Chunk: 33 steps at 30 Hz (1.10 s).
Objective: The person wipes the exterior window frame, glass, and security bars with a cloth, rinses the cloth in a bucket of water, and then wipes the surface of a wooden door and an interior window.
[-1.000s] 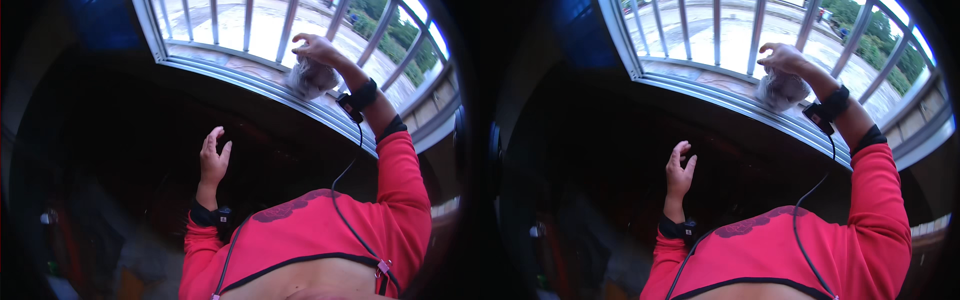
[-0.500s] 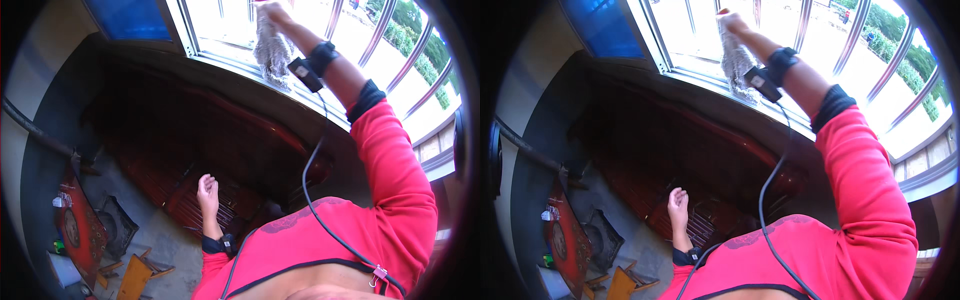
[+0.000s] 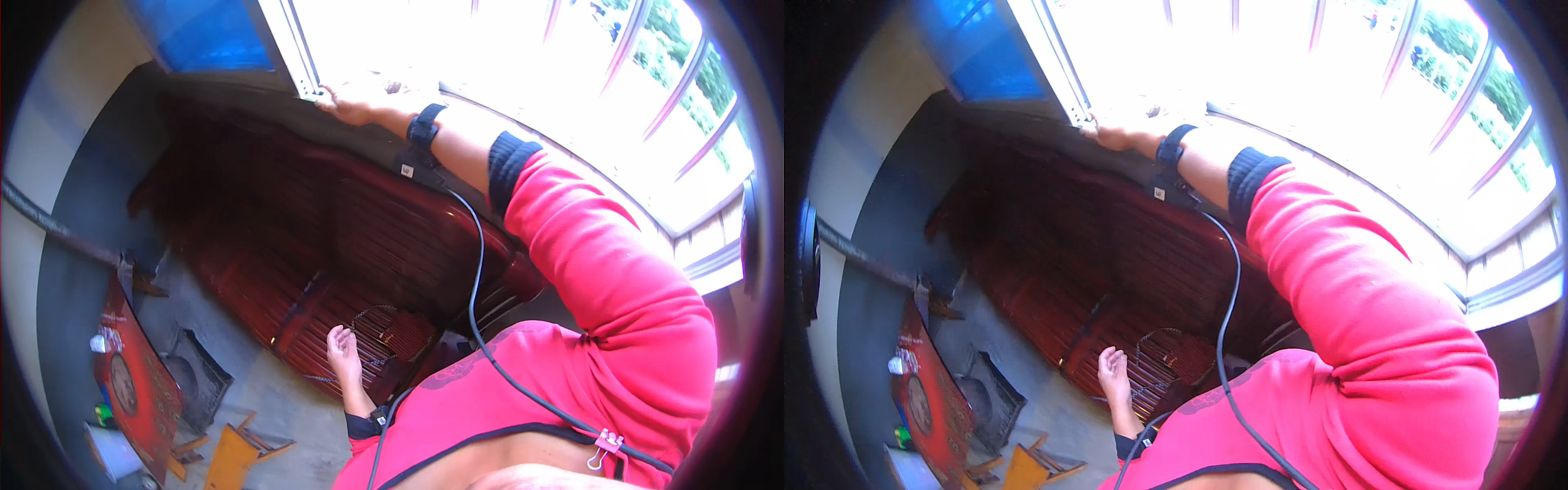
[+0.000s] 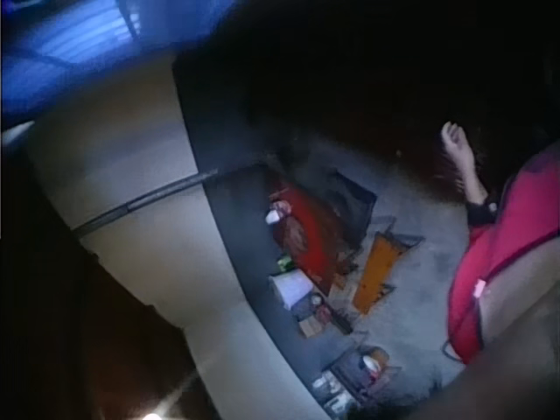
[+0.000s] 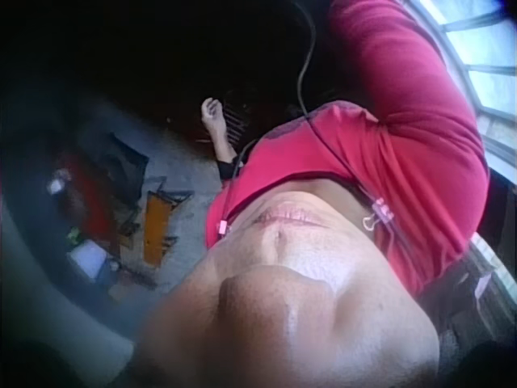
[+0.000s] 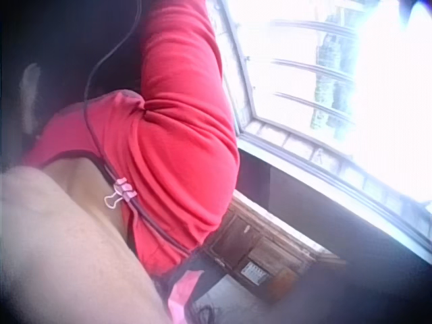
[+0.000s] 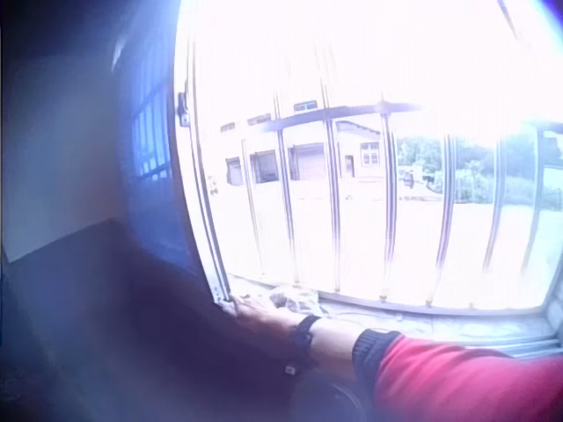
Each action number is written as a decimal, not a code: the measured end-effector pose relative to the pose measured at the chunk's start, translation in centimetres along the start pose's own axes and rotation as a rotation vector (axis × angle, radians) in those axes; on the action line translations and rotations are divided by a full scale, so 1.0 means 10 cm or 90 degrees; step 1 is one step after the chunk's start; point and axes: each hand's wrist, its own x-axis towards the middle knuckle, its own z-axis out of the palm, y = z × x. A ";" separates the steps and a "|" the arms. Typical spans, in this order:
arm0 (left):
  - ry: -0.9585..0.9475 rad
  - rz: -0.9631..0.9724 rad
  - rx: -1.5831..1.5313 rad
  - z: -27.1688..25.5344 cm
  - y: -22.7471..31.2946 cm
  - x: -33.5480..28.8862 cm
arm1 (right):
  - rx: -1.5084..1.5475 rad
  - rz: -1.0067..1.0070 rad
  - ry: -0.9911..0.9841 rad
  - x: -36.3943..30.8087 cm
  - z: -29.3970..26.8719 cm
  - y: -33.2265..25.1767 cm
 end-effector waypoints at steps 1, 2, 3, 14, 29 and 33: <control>-0.007 0.010 -0.033 0.03 0.06 0.04 | -0.109 0.001 0.059 -0.01 -0.08 0.06; 0.003 0.007 0.026 0.03 0.12 0.04 | -0.143 0.000 0.035 -0.07 -0.11 -0.05; 0.010 0.010 0.034 0.02 0.05 0.08 | -0.176 0.001 0.013 -0.13 -0.13 -0.16; -0.059 0.067 -0.004 0.41 0.44 0.10 | -0.249 -0.065 -0.100 -1.21 -0.79 -0.10; -0.122 0.140 -0.002 0.87 0.52 0.06 | -0.037 0.143 -0.096 -3.38 -2.28 0.24; -0.108 0.123 -0.006 0.89 0.44 0.22 | -0.237 0.174 -0.193 -3.12 -2.12 0.25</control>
